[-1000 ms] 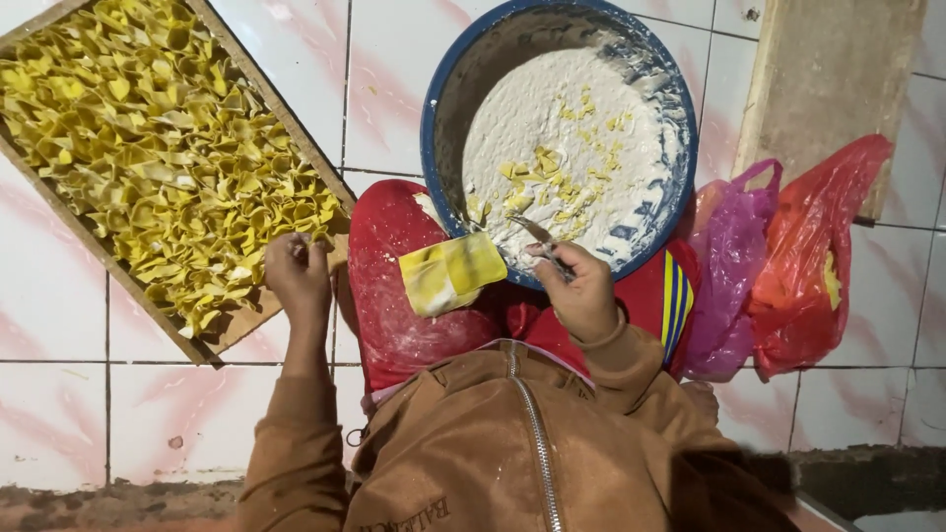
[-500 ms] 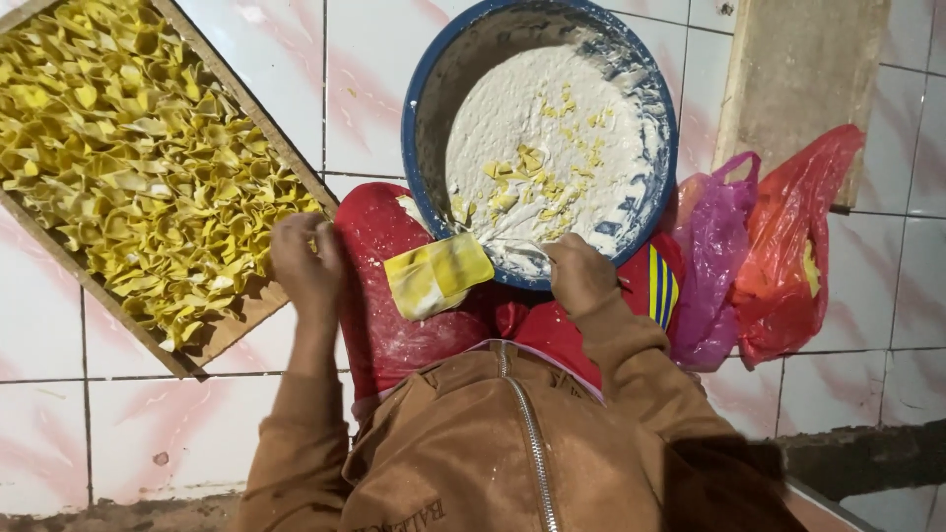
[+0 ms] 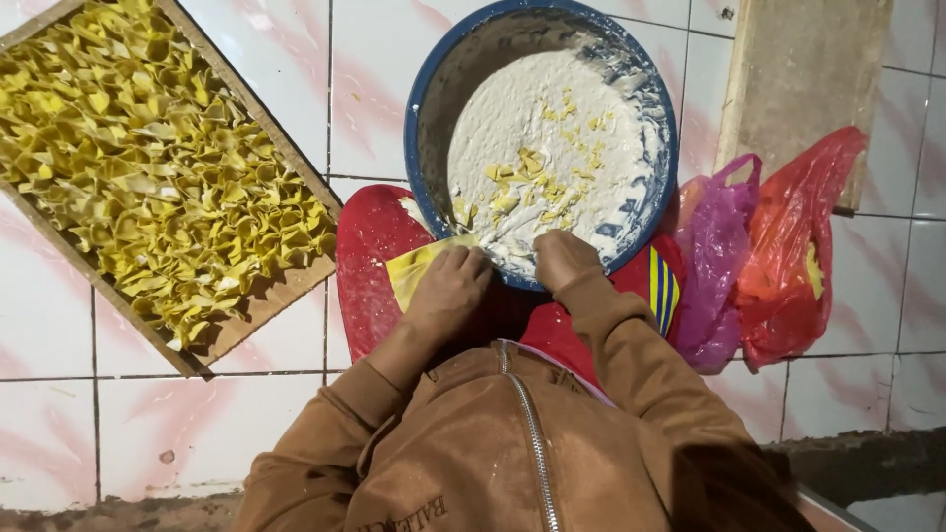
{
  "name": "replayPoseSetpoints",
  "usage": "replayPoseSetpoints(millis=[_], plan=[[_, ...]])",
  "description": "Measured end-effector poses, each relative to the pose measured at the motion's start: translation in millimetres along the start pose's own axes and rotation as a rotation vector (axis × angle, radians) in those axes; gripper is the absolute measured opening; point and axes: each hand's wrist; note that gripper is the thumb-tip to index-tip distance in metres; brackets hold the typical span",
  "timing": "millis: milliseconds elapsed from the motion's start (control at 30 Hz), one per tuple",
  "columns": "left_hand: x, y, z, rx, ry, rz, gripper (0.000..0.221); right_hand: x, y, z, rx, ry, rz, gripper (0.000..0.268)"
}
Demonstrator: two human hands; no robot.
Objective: Filling and folding small squares of dough with a white mixture to prepare food items on a tiled floor.
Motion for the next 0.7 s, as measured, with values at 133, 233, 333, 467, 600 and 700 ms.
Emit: replayPoseSetpoints(millis=[133,233,333,467,600,700], plan=[[3,9,-30,-0.039,-0.269,-0.195,0.013,-4,17,11,0.037,0.104,-0.042,0.023],[7,40,-97,-0.333,-0.815,-0.625,0.007,-10,23,15,0.060,0.245,-0.091,0.023],[14,54,-149,-0.753,-1.389,-1.271,0.008,-9,4,0,0.033,0.492,-0.196,0.017],[27,12,-94,-0.985,-1.559,-1.320,0.011,0,-35,-21,0.012,0.904,-0.267,0.022],[14,60,-152,-1.142,-1.691,-1.479,0.023,8,-67,-21,-0.081,1.055,-0.336,0.022],[-1,33,-91,-1.018,-1.821,-1.557,0.017,20,-67,2,-0.331,0.994,-0.590,0.022]])
Point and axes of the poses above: each hand's wrist, its own y-axis towards the middle knuckle, its own z-axis out of the palm, x = y × z, and after that the axes turned 11 degrees about z, right-handed
